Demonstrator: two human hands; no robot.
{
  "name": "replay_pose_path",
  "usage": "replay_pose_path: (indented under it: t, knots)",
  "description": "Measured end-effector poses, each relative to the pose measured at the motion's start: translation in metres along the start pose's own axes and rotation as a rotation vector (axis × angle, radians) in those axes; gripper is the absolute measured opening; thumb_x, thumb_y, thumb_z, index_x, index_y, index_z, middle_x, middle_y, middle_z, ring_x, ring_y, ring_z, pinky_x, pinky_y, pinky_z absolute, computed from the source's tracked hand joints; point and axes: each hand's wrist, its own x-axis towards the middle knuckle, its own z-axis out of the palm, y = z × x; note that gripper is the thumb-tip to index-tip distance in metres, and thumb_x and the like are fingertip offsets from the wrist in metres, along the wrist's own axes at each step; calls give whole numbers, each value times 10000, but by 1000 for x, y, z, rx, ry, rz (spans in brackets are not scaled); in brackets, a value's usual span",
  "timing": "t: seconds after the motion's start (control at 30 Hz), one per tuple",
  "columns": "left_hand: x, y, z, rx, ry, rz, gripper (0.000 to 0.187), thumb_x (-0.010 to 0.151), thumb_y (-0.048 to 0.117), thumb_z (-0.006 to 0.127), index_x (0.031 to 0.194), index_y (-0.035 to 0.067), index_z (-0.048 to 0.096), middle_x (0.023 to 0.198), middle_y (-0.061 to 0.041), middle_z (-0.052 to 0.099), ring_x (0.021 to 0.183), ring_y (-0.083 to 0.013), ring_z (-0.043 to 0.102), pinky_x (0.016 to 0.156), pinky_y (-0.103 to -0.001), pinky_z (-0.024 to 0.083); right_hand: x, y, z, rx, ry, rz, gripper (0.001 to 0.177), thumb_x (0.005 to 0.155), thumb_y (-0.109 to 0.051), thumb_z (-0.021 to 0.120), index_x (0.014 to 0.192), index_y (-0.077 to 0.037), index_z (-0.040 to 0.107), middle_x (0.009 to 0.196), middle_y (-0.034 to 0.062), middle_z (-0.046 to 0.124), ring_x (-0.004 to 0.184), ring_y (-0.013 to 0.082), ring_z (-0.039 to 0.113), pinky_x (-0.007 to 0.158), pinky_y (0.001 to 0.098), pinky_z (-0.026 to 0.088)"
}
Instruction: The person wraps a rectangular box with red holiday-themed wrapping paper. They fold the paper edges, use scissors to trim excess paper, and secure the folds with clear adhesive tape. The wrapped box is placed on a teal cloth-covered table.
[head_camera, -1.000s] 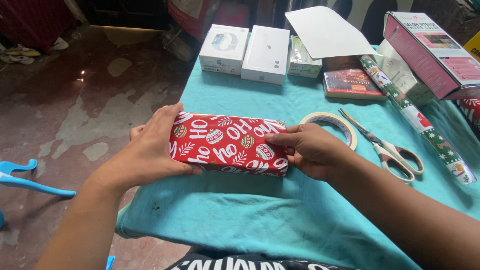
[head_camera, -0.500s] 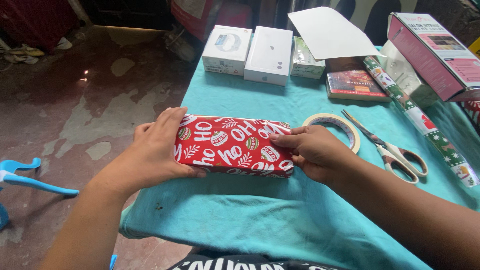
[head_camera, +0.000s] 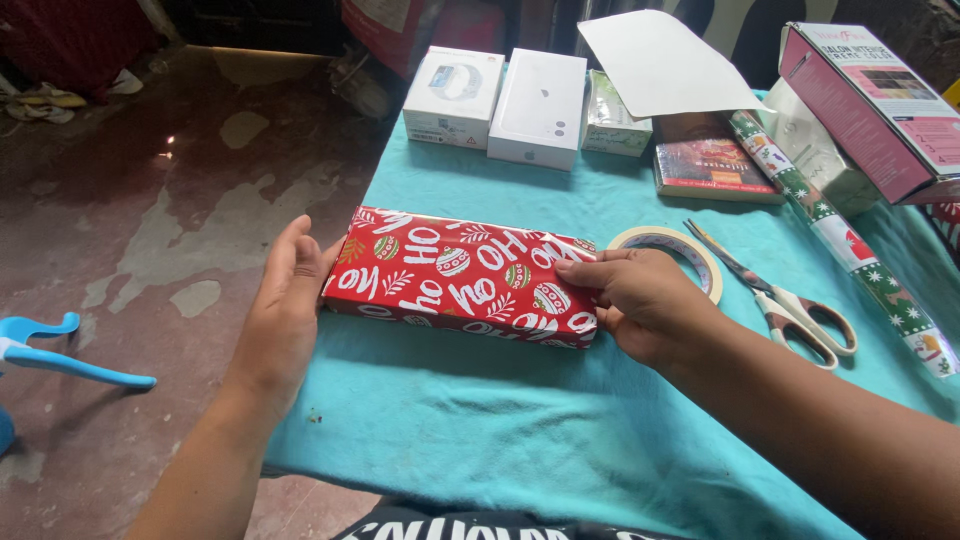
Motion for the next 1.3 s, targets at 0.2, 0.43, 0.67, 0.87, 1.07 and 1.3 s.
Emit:
replay_pose_path:
  t: [0.2,0.43,0.67,0.87,1.07,1.3]
  knots:
    - [1,3,2,-29,1,6,774,992,582,275,1581,88,183,1544,-218,503,1501,-241,410,1221,-385,234,0,-1,5,-46,39,19,253,913,-47,684,1113,100,632,1032,187,726,882,207,727,785,310,630]
    - [1,2,1,53,31,-1,755,987,592,287,1553,93,280,1493,-209,578,1450,-225,474,1191,-369,286,0,-1,7,-53,40,7,256,911,-41,684,1119,98,628,1034,189,726,888,208,728,791,307,633]
    - [6,3,4,438,52,30,817,929,608,447,1574,121,330,1486,-208,553,1396,-296,520,1147,-447,409,-2,1,2,-46,-48,37,266,927,-70,669,1133,96,647,1056,196,721,895,195,728,813,302,629]
    - [2,2,20,1080,-82,735,860,913,609,557,1483,-15,402,1581,-267,346,1512,-418,233,1116,-733,159,-9,-20,-47,-196,-189,-11,331,964,-197,599,1176,54,637,1026,193,733,884,233,741,803,331,620]
    - [-18,-5,95,1212,-143,907,738,898,515,593,1411,-6,487,1529,-212,429,1445,-346,368,1089,-754,182,8,-30,-71,-354,-90,-508,315,984,-176,596,1209,38,649,1058,185,736,973,248,742,841,354,619]
    - [-13,-3,100,1073,-220,1028,648,937,395,627,1428,-11,513,1506,-197,517,1419,-316,467,1145,-551,307,34,-39,-31,-828,-344,-568,331,1007,-267,569,1221,-55,706,1130,69,782,1076,137,707,903,297,551]
